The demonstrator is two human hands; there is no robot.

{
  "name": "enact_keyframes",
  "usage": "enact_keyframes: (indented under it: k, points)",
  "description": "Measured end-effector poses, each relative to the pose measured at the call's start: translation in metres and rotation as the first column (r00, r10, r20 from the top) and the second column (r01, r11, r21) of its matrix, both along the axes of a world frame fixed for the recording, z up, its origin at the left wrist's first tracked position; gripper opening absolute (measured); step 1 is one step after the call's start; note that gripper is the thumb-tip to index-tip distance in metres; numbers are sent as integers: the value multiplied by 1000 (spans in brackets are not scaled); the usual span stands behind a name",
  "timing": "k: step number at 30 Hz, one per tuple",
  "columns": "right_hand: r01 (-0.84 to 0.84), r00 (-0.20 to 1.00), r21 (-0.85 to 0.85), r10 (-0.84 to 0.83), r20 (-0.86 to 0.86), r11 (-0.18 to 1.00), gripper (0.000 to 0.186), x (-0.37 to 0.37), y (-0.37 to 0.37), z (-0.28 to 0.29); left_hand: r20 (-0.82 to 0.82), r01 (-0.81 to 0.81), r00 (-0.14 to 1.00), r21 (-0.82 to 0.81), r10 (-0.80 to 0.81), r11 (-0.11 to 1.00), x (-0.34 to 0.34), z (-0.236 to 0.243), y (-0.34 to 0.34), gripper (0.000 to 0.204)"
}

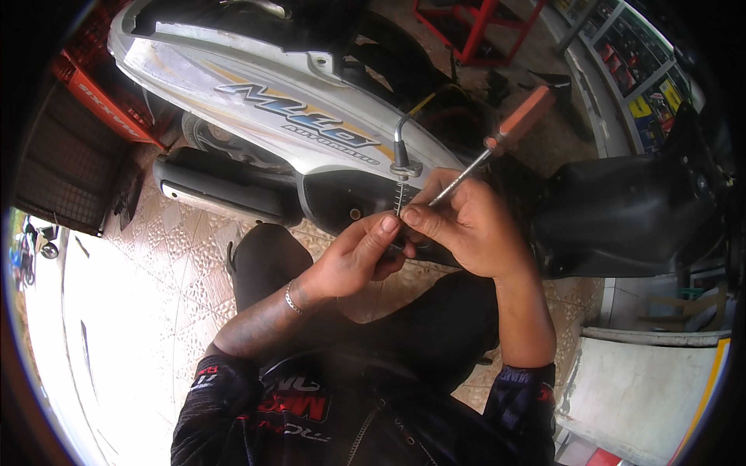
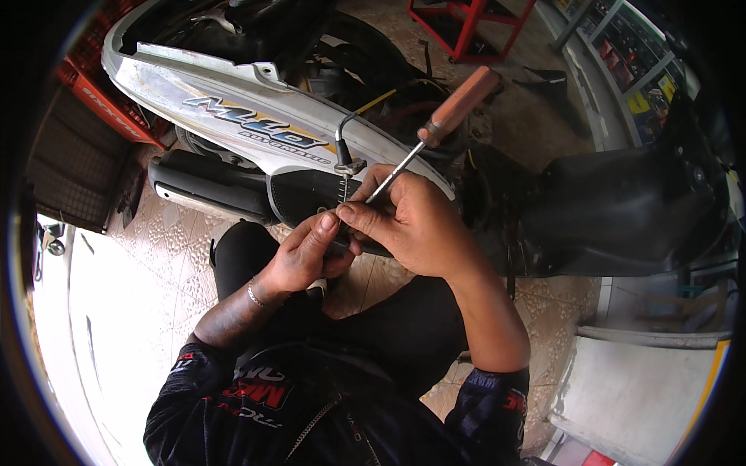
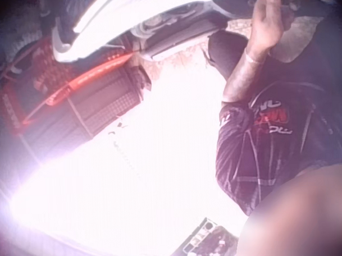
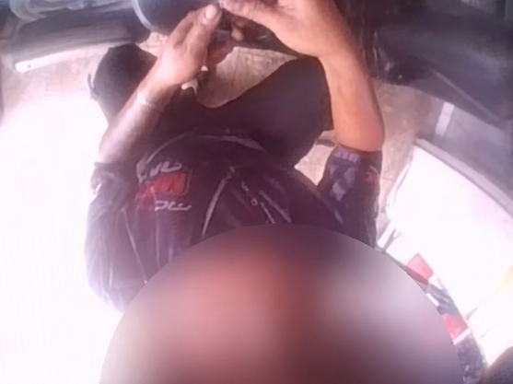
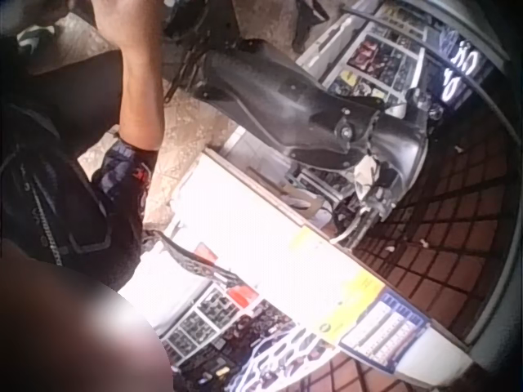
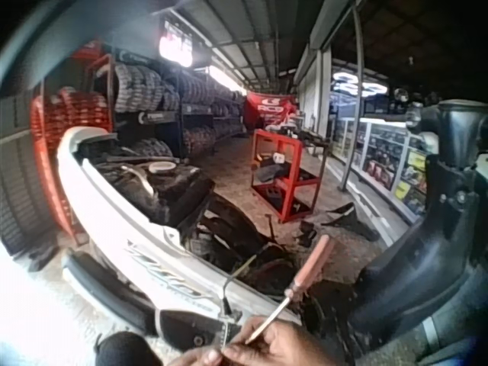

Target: The person assembles a throttle cable housing with a metal spring and connector, then uses a screwdriver to tighten a screw on the connector. They insert the cable into the scooter's engine area and adjust internal wiring.

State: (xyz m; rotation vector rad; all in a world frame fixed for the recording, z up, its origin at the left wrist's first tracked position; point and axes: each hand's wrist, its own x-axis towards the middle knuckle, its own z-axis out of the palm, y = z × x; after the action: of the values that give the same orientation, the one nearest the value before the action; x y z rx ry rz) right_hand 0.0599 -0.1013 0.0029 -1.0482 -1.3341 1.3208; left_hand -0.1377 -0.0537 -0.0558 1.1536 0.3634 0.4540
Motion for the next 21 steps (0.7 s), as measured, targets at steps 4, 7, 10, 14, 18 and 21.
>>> enact_keyframes:
  k: [4,7,10,14,18,21]
  points:
    - [-26,999,-14,25,-29,1000,13,0,1,-1,-29,-70,997,31,71,997,4,3,-5,55]
    - [-68,992,-38,64,-105,997,15,-1,0,-2,-28,-25,999,67,27,997,2,3,-4,54]
    - [-75,997,-29,74,-32,997,17,0,-1,-3,-1,0,1000,76,0,997,1,0,-4,52]
    - [-47,999,4,47,-4,999,15,1,-3,-8,22,-3,1000,72,2,997,1,-4,-6,53]
    - [-59,998,23,59,-3,998,14,1,-3,-13,13,-19,1000,80,18,997,4,-3,-7,53]
    - [34,999,59,-34,-2,998,16,-1,-7,-11,17,-5,1000,71,4,997,5,0,-3,54]
